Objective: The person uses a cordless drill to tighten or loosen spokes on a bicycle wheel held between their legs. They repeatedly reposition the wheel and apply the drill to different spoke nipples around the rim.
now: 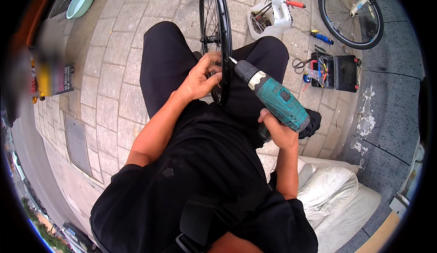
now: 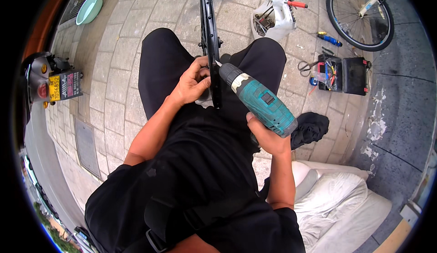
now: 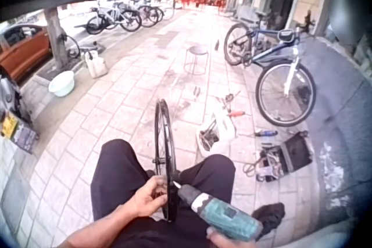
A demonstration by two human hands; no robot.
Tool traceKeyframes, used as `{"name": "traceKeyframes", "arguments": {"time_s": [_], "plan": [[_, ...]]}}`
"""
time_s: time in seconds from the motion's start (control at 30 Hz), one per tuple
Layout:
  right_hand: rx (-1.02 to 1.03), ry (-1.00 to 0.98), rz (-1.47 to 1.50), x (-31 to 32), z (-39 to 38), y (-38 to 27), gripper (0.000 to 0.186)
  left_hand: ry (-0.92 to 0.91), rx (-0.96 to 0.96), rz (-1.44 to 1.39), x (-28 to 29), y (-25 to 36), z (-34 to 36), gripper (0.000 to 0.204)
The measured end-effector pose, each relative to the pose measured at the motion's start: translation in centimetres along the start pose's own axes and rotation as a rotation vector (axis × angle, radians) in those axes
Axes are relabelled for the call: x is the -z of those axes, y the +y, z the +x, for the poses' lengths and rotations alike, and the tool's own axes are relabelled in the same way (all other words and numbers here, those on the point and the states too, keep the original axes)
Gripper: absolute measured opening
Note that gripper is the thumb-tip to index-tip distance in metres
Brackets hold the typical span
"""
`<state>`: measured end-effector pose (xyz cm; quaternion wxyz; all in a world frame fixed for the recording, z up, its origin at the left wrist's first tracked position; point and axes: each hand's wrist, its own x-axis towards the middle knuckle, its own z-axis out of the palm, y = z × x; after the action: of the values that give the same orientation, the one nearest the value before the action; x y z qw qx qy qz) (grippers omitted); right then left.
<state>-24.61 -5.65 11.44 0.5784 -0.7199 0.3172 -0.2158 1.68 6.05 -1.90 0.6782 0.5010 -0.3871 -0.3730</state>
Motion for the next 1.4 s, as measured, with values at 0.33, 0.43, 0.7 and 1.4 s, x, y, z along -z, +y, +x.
{"name": "traceKeyframes", "arguments": {"time_s": [0.33, 0.43, 0.7, 1.4], "plan": [[-0.172, 0.011, 0.09, 1.1, -1.9, -0.6, 0.017, 0.002, -0.278, 0.429, 0.9, 1.5, 2.0, 0.014], [-0.134, -0.021, 0.048, 1.4, -1.5, -2.0, 0.019, 0.021, -0.284, 0.386, 1.2, 1.6, 2.5, 0.015], [-0.135, -0.005, -0.088, 1.1, 0.4, -3.8, 0.023, 0.043, -0.247, 0.298, 0.5, 0.1, 4.7, 0.014], [0.118, -0.071, -0.676, 8.9, 2.8, -5.1, 0.059, -0.133, -0.208, -0.006, -4.2, -4.1, 10.1, 0.013]]}}
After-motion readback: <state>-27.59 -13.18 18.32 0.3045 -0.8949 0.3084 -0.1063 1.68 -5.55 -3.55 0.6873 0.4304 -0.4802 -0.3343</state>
